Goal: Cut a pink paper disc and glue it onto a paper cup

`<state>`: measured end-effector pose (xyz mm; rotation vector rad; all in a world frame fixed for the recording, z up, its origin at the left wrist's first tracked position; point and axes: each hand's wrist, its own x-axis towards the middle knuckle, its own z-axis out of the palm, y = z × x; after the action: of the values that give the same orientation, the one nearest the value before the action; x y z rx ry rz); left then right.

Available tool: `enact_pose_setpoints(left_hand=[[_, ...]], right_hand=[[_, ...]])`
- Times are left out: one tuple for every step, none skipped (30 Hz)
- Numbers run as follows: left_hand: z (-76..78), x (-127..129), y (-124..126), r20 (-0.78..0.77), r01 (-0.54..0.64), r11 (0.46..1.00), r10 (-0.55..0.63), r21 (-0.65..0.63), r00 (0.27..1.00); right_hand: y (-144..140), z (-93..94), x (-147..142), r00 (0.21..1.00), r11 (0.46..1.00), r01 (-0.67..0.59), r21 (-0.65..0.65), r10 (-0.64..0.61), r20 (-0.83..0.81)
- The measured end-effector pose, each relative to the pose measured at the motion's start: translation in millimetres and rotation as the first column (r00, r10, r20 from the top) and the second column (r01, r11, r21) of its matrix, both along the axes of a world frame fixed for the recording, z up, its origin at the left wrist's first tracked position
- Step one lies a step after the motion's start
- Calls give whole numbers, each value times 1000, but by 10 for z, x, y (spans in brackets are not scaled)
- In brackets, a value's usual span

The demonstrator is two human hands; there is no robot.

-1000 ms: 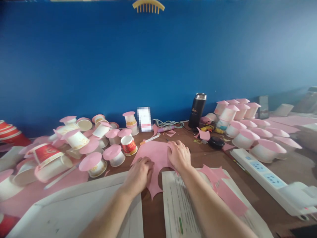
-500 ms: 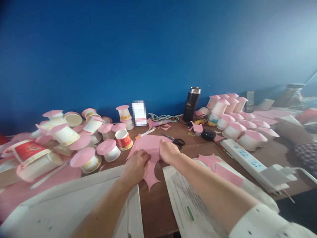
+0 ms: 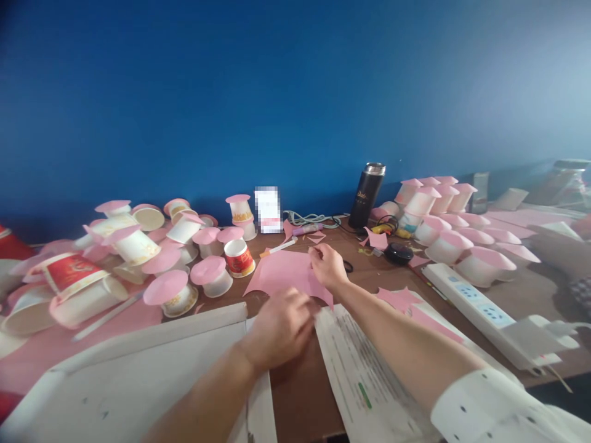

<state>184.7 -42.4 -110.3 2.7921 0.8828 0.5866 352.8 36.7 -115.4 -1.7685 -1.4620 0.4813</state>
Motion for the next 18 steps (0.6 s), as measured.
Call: enact_pose_setpoints(left_hand=[[-7,49,-56,-16,143,990,-143,5,990],[-23,95,-104,-34,254,967,-254,9,967],[-44,135,-143,-54,332,943,-331,7,942],[-67,165,-172,-73,374,927,-373,6,925],[-87,186,-190,-90,388,922,-386,6,918],[-101,197,-199,-108,386,922,-383,7,917],[-110,199,-202,-123,381,925,-376,10,918],[-113,196,-201,-134,377,926,-372,13,919],[-110,189,-198,-140,378,926,-372,15,918],[-106,181,-194,-139,381,925,-375,15,916],[-101,174,-191,-131,383,923,-379,12,916],[-98,168,-187,-119,385,923,-382,9,917],[-96,166,-184,-105,389,921,-387,6,916],[-98,167,-179,-89,394,919,-392,3,916],[-101,169,-172,-71,400,917,-399,5,914],[-105,172,-162,-49,400,917,-399,12,916],[-110,175,-149,-24,390,920,-390,28,921],[-113,177,-134,1,373,926,-374,50,927]], right_hand=[[3,-8,5,1000,1000,7,3,-7,-2],[8,-11,6,1000,1000,9,4,-9,6],[16,-9,4,1000,1000,6,1,-6,27],[27,0,0,997,1000,-5,-11,6,74],[42,15,-5,990,999,-26,-32,31,136],[62,41,-7,977,997,-51,-57,62,203],[87,76,-6,958,993,-77,-87,98,268],[119,123,-2,937,988,-100,-116,133,323],[155,178,3,923,984,-119,-135,160,351],[196,238,8,909,979,-133,-153,182,375],[239,300,8,891,974,-150,-172,209,403],[284,359,0,869,968,-165,-192,234,435],[328,408,-19,846,962,-180,-207,258,467],[371,444,-53,818,957,-193,-218,279,502],[412,464,-100,773,948,-215,-236,312,552],[450,469,-160,724,939,-237,-250,342,598],[487,459,-230,689,930,-263,-256,367,626],[525,437,-305,653,920,-288,-265,392,648]])
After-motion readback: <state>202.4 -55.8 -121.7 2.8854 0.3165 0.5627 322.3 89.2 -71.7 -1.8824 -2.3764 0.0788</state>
